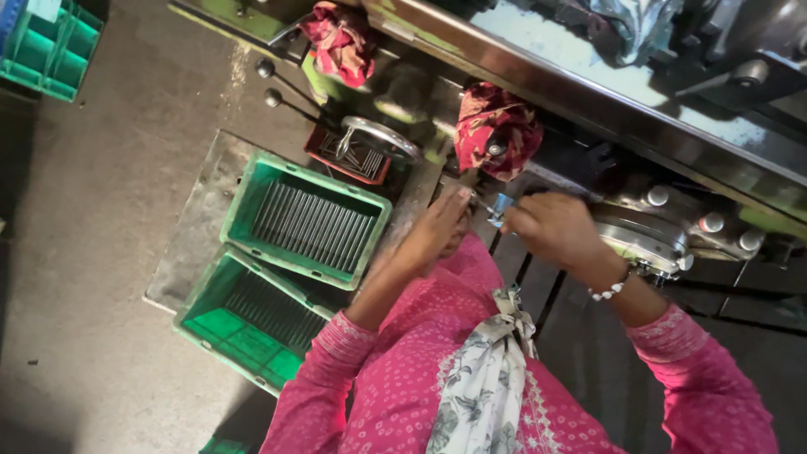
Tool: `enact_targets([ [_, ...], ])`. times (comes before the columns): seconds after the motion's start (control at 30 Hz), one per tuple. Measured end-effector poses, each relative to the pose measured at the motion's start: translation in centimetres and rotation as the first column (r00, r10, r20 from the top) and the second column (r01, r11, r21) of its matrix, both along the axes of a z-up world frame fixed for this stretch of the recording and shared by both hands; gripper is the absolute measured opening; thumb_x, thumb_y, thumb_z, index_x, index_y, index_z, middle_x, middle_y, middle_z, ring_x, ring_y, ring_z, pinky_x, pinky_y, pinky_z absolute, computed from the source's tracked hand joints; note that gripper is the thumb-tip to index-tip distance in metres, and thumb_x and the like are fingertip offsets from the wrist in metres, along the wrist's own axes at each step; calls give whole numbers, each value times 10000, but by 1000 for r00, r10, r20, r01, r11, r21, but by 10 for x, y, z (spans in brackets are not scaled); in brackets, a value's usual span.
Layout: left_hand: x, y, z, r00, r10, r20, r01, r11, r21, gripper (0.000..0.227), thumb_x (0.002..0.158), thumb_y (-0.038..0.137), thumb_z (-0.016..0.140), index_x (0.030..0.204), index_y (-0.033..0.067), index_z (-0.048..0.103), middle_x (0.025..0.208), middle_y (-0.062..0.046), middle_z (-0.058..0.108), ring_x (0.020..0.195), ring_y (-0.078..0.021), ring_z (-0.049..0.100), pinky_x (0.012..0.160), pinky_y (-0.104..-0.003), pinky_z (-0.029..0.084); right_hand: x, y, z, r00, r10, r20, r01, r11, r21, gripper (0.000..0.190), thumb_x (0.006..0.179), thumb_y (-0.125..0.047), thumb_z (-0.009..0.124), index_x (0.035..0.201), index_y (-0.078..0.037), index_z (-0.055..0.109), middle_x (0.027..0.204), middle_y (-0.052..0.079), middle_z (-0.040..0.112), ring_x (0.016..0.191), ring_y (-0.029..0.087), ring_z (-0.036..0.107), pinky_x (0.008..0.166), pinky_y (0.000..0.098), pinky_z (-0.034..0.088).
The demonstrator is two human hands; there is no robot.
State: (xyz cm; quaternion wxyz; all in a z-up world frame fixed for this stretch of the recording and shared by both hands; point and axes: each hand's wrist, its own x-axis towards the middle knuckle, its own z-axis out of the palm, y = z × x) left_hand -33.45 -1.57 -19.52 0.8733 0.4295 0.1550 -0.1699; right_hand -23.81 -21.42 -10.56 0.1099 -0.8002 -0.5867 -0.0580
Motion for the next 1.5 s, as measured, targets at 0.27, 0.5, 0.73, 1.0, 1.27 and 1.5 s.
enact_targets([
  [0.27, 25, -29, 27, 934, 103, 342, -272, 826, 493, 533, 907, 338, 771, 1261, 21, 530, 892, -16, 607, 796, -62, 548, 691, -233, 467, 4, -9, 3, 991, -129, -21, 131, 967, 220, 288, 860, -256, 796, 932, -70, 589, 790, 72, 617, 689, 311, 637, 600, 449, 480],
  [0.5, 28, -56, 14, 935, 325, 141, -344, 929, 137, 207, 784, 65, 805, 804, 29, 601, 623, 4, 562, 471, -103, 486, 395, -275, 354, 19, 7, 65, 985, -37, 168, -38, 904, 426, 386, 800, -411, 788, 916, -69, 652, 773, 60, 597, 738, 290, 626, 718, 471, 490],
  [0.73, 51, -63, -11, 841, 474, 260, -458, 880, -125, 281, 728, -104, 713, 688, 100, 524, 650, 42, 536, 530, -57, 465, 466, -238, 343, 23, 6, 65, 970, -120, 211, -15, 839, 544, 476, 862, -397, 765, 685, -63, 475, 649, 94, 437, 615, 307, 492, 610, 431, 398],
  [1.0, 78, -66, 28, 944, 280, 174, -292, 955, 49, 330, 808, 192, 802, 644, 132, 522, 545, 48, 521, 424, -66, 443, 385, -257, 304, 15, 9, 15, 902, -415, -120, 348, 531, 773, 486, 996, -375, 643, 703, -46, 439, 647, 108, 380, 575, 307, 373, 588, 437, 270],
  [1.27, 130, -65, 83, 948, -80, 309, -7, 963, 271, 335, 922, 356, 751, 747, 149, 555, 657, 98, 448, 557, -24, 370, 475, -236, 274, 39, -32, 20, 888, -433, -156, 404, 569, 716, 410, 1057, -261, 603, 750, -16, 488, 662, 121, 435, 564, 317, 463, 544, 411, 345],
  [1.5, 158, -81, 102, 816, -119, 566, -192, 867, 459, 367, 987, 379, 742, 804, 94, 600, 719, 77, 530, 650, -14, 448, 532, -216, 375, 69, -49, 19, 878, -449, -166, 412, 532, 740, 349, 1056, -216, 608, 801, 4, 519, 650, 128, 446, 537, 324, 507, 520, 427, 369],
])
